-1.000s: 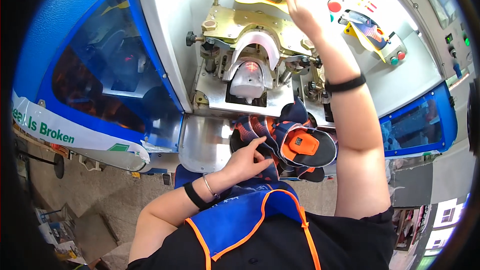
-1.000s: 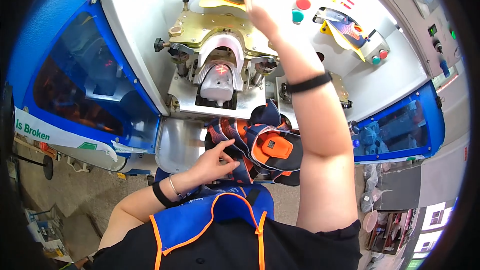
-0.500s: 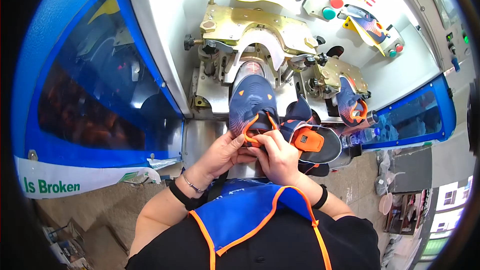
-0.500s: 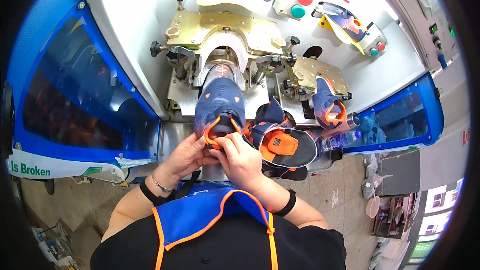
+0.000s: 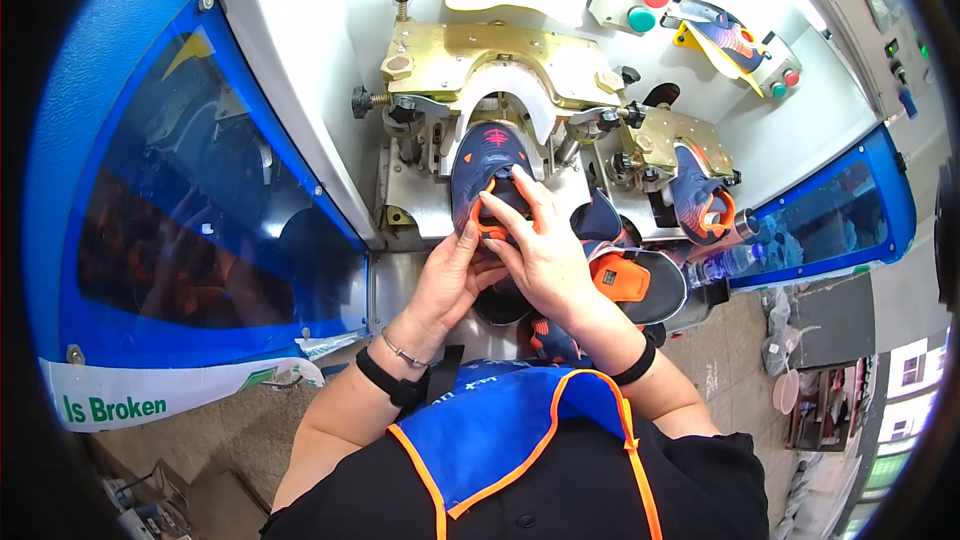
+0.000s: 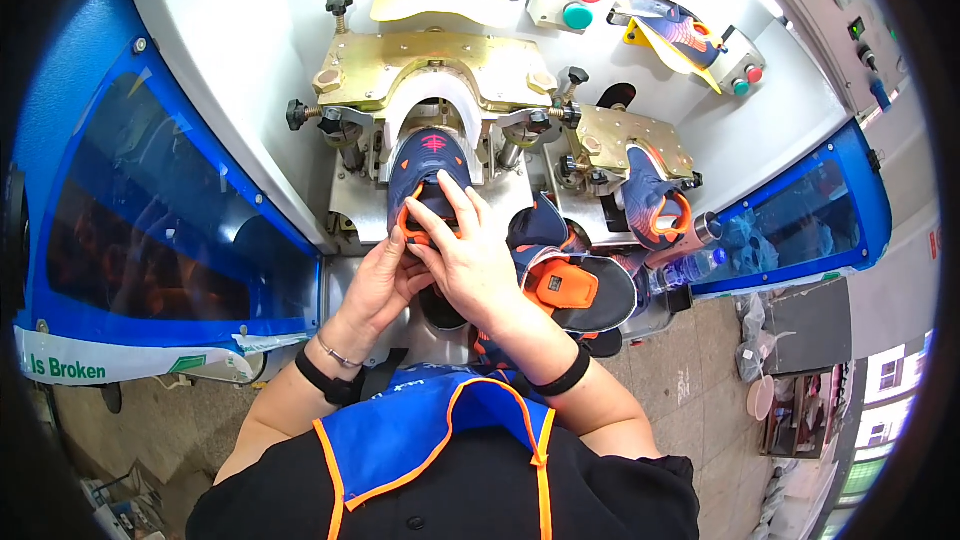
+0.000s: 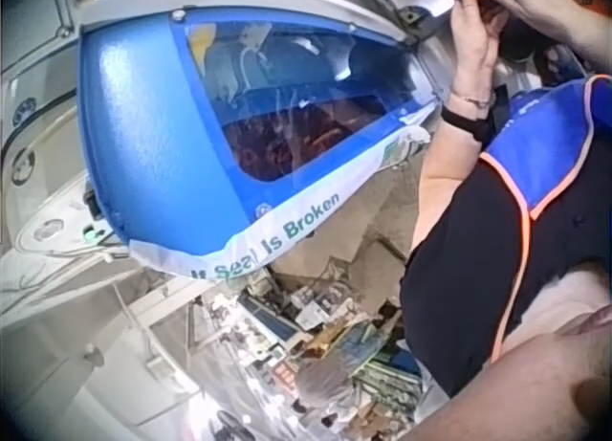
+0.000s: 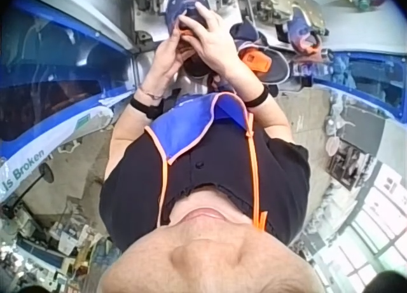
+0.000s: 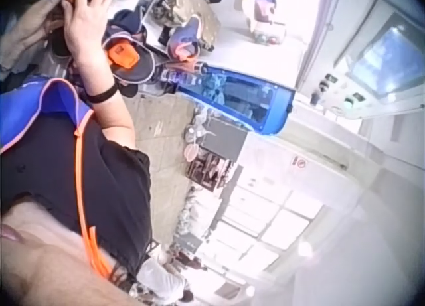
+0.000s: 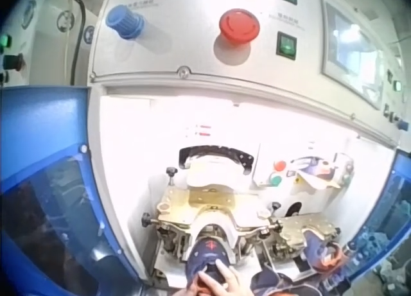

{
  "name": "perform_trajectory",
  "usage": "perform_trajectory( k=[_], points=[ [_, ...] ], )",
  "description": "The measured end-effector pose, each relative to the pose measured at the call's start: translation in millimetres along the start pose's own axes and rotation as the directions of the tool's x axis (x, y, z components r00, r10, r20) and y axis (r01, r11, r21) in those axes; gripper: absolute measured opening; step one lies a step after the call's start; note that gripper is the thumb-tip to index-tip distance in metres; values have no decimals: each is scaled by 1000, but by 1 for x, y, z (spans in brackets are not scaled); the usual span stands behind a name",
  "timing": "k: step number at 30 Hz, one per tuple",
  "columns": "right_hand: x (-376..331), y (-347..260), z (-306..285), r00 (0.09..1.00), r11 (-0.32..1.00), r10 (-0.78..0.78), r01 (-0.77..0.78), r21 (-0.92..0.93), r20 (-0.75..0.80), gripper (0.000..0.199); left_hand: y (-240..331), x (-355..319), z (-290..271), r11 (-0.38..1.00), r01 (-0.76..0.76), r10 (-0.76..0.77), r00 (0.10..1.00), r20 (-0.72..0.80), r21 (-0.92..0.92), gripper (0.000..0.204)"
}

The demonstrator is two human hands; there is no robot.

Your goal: Operating a shoe-lasting machine to shape and mount shoe uppers onto lasts.

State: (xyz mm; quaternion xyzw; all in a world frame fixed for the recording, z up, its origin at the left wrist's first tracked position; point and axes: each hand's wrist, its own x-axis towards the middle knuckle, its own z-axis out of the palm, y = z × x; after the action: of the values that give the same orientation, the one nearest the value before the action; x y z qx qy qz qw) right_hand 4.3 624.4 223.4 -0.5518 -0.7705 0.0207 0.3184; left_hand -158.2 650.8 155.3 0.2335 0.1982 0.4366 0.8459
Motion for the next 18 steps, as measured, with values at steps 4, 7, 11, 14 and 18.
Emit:
perform_trajectory(
  k=[4, 7, 11, 14, 18],
  points=[
    [-1, 0, 3, 1000, 999, 27, -27, 27, 0, 58, 7, 2, -1, 999, 18, -17, 1000, -2, 33, 49],
    [3, -2, 3, 1000, 999, 26, -26, 35, -17, 58, 10, 3, 0, 999, 30, -29, 999, -18, 34, 48],
    [5, -5, -1, 999, 999, 38, -38, 12, 1, 58, 13, 2, 5, 999, 31, -30, 999, -38, 30, 48],
    [7, -7, -4, 999, 999, 41, -41, 7, 6, 59, 14, 1, 9, 999, 39, -36, 996, -79, 37, 48],
    [7, -6, -4, 999, 999, 39, -39, -15, 16, 59, 11, 1, 8, 999, 35, -29, 992, -120, 41, 48]
  ],
)
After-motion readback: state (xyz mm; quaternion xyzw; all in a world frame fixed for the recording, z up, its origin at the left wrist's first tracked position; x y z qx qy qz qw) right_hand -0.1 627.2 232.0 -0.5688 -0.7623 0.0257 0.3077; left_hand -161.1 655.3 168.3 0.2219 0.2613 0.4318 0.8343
